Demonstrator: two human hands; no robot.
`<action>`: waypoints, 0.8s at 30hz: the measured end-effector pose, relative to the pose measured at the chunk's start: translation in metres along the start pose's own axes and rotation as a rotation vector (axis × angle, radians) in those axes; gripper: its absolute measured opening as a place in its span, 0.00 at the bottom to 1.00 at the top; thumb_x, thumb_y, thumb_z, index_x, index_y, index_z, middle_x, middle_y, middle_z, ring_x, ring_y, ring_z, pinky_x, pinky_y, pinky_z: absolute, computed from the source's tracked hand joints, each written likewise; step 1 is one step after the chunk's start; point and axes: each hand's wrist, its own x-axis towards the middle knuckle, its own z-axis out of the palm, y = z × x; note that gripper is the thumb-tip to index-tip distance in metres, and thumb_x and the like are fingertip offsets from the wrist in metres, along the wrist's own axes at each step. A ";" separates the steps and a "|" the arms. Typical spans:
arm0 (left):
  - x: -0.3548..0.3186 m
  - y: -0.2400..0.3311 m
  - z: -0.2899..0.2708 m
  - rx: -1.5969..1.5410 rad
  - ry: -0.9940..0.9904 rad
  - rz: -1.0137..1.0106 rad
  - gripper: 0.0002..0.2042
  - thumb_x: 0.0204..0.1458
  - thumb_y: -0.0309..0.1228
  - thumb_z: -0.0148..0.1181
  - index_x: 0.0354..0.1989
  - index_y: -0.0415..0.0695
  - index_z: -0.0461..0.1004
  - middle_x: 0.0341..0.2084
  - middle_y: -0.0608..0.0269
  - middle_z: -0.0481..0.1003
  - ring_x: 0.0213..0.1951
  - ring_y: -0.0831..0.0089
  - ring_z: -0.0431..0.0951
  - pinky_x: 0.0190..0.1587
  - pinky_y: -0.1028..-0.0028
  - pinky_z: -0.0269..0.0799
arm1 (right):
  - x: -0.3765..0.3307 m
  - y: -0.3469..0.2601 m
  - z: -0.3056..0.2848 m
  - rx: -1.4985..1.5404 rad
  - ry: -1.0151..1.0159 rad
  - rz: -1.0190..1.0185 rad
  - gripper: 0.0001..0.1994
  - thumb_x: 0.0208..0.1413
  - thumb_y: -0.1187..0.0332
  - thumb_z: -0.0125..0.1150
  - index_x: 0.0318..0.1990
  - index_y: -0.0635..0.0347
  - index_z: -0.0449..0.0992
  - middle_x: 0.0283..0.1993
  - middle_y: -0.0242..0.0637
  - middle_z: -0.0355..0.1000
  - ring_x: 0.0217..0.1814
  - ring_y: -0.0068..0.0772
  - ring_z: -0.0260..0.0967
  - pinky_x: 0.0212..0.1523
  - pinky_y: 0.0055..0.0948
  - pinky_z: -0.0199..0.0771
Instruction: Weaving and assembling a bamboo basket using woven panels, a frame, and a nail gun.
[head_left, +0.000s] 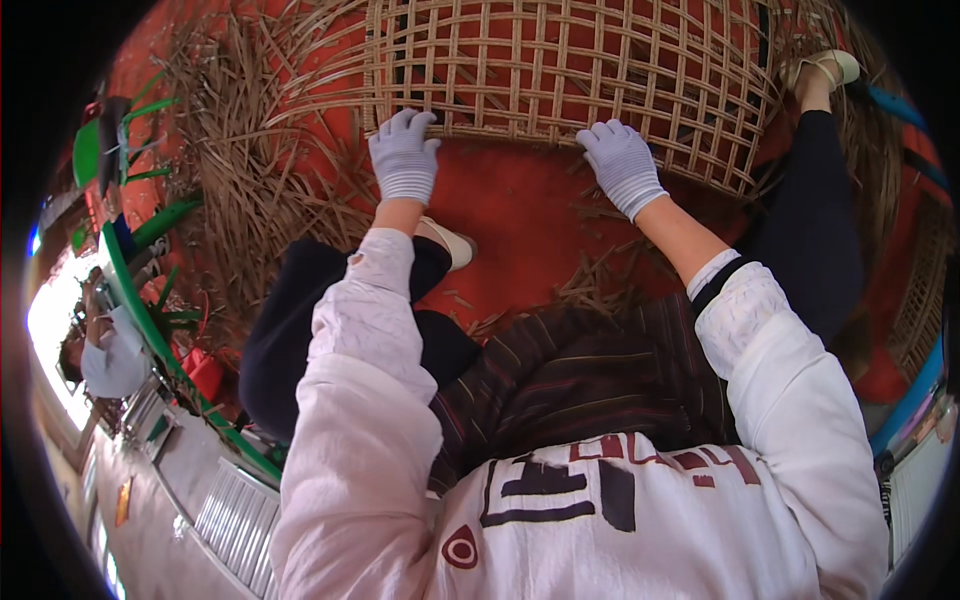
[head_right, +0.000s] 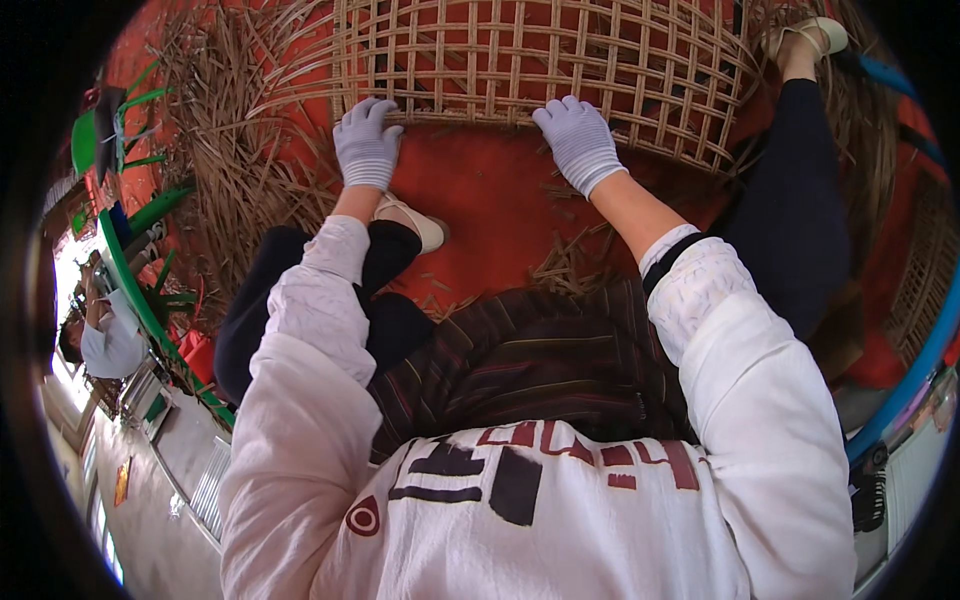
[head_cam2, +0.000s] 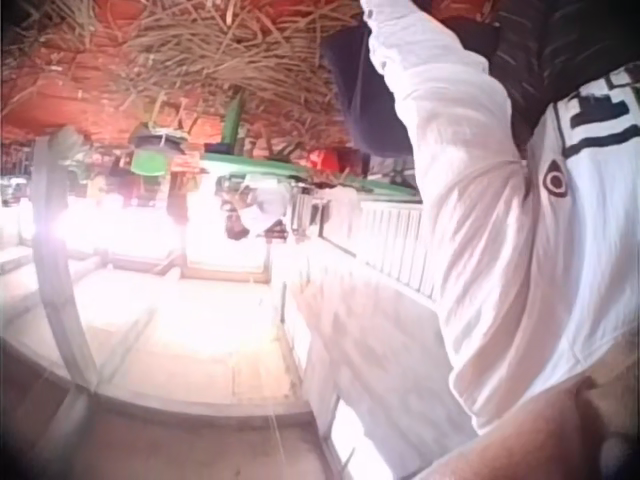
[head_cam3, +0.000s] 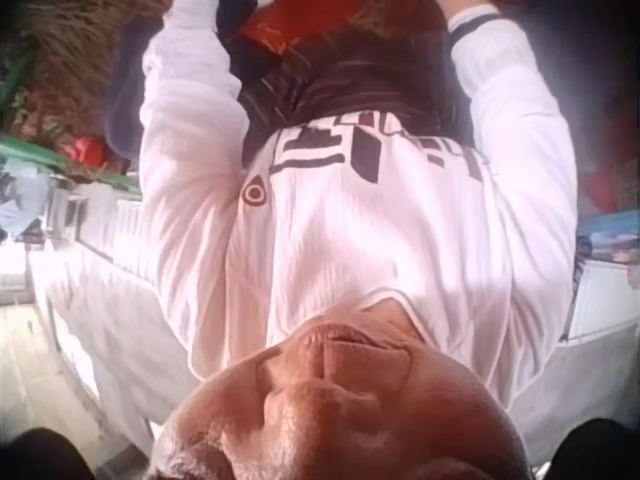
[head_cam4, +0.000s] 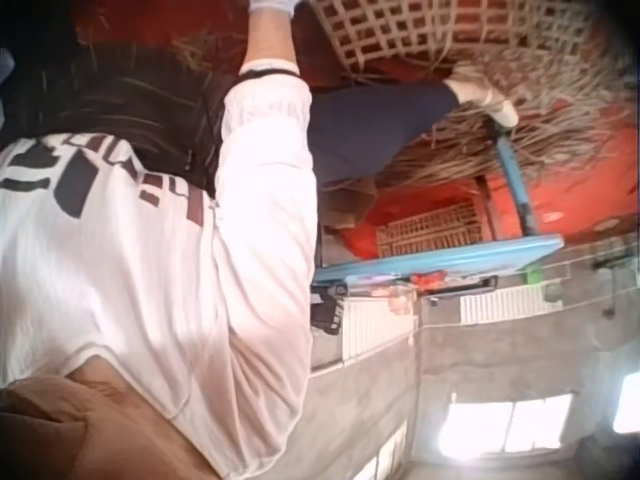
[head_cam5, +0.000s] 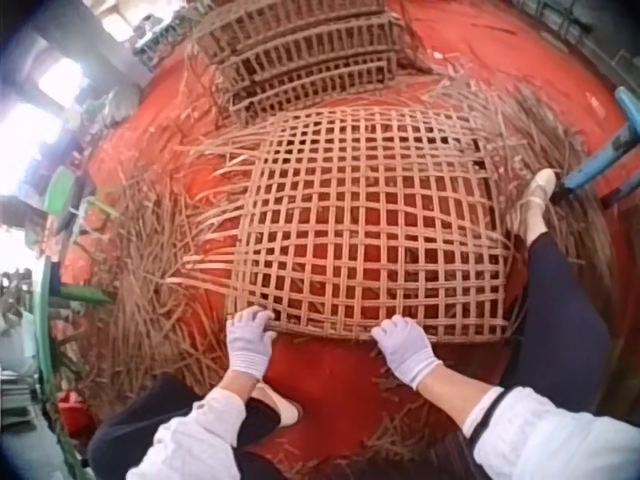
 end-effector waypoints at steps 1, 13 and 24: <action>0.003 -0.010 -0.002 0.013 -0.116 0.013 0.19 0.41 0.35 0.68 0.45 0.56 0.74 0.44 0.68 0.75 0.50 0.63 0.73 0.53 0.61 0.64 | 0.000 0.000 0.001 0.001 0.003 0.006 0.13 0.45 0.75 0.58 0.41 0.54 0.72 0.37 0.36 0.69 0.45 0.37 0.68 0.48 0.34 0.70; 0.007 -0.013 0.027 -0.051 -0.171 0.133 0.14 0.42 0.29 0.66 0.39 0.54 0.74 0.36 0.66 0.72 0.44 0.62 0.73 0.47 0.63 0.68 | 0.000 0.001 0.004 -0.026 -0.012 -0.008 0.13 0.43 0.75 0.60 0.39 0.54 0.72 0.38 0.35 0.69 0.45 0.37 0.68 0.47 0.33 0.71; 0.002 -0.002 0.023 -0.064 -0.071 0.031 0.14 0.42 0.28 0.65 0.39 0.51 0.72 0.35 0.61 0.71 0.43 0.57 0.72 0.45 0.59 0.67 | 0.003 -0.001 0.004 -0.013 0.022 0.003 0.12 0.46 0.73 0.56 0.41 0.52 0.71 0.37 0.33 0.68 0.45 0.37 0.67 0.46 0.35 0.71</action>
